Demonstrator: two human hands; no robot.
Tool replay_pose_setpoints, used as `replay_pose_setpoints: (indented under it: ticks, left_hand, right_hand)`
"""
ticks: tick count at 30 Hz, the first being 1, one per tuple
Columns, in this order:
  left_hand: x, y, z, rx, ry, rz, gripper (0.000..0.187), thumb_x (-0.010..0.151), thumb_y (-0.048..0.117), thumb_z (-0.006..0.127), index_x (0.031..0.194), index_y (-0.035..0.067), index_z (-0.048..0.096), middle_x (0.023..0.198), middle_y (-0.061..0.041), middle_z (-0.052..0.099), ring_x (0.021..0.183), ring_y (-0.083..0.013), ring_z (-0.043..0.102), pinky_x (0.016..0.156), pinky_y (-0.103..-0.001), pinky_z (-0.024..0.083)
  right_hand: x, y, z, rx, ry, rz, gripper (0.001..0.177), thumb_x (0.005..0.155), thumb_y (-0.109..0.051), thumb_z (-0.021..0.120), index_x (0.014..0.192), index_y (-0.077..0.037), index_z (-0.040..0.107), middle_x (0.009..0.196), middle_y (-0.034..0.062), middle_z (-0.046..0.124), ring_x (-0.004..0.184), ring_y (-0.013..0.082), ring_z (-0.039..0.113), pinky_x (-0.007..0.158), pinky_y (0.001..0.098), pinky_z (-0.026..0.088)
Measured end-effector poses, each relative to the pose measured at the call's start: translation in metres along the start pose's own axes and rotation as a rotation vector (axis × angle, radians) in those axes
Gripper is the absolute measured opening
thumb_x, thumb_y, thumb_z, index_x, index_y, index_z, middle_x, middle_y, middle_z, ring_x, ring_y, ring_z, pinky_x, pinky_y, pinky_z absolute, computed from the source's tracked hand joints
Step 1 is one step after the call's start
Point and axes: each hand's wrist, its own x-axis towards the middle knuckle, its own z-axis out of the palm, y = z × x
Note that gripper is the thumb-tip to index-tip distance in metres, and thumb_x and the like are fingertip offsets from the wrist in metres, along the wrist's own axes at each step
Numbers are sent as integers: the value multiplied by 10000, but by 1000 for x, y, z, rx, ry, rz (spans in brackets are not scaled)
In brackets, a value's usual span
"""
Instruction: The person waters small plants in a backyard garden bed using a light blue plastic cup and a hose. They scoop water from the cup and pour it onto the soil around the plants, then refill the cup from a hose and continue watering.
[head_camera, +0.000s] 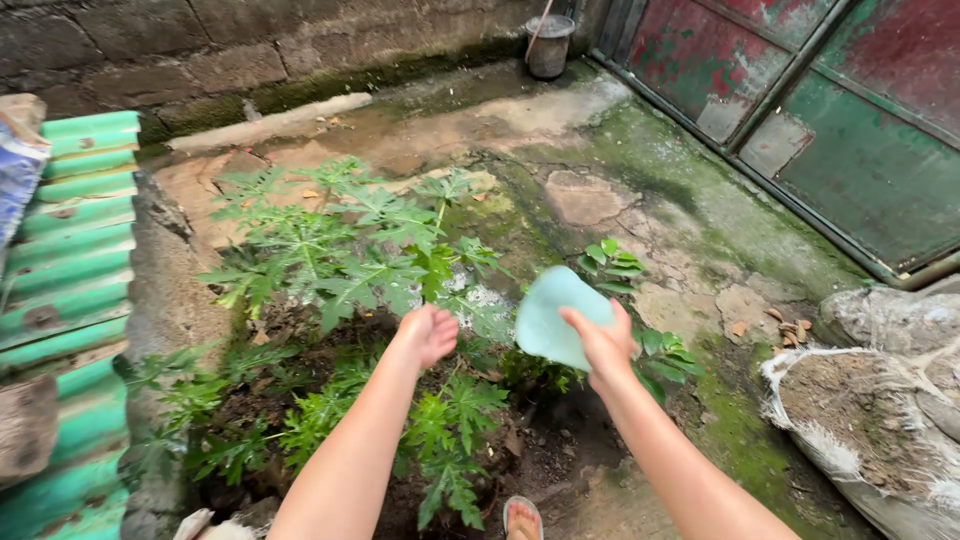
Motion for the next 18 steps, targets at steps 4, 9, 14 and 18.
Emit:
replay_pose_setpoints:
  ticks: [4, 9, 14, 18]
  left_hand:
    - [79, 26, 53, -50, -23, -14, 557, 1071, 336, 502, 1587, 127, 517, 1655, -214, 537, 1549, -404, 496, 1278, -645, 365]
    - [104, 48, 60, -417, -112, 23, 345, 1109, 158, 482, 1399, 70, 646, 1357, -161, 764, 1215, -332, 756, 941, -464, 643]
    - [83, 27, 0, -445, 28, 23, 471, 1119, 244, 468, 1560, 97, 546, 1585, -169, 582, 1469, -365, 536, 1206, -550, 443]
    - [96, -6, -46, -301, 182, -37, 604, 1095, 352, 540, 1666, 180, 441, 1743, -191, 387, 1650, -392, 280, 1349, -611, 188]
  right_hand:
    - [-17, -58, 16, -88, -74, -66, 1165, 780, -424, 1026, 1736, -141, 425, 1568, 375, 334, 1477, 488, 440, 1204, 620, 425]
    - [-10, -83, 22, 242, -254, 102, 1218, 826, -383, 984, 1759, -87, 260, 1693, 369, 171, 1576, 594, 219, 1062, 967, 246]
    - [19, -53, -15, 481, -358, 370, 988, 889, -381, 846, 1683, -31, 373, 1649, 287, 326, 1569, 522, 276, 1143, 924, 171]
    - [75, 0, -56, 353, -264, 399, 962, 913, -428, 837, 1677, -74, 372, 1668, 306, 304, 1535, 518, 301, 1152, 899, 234]
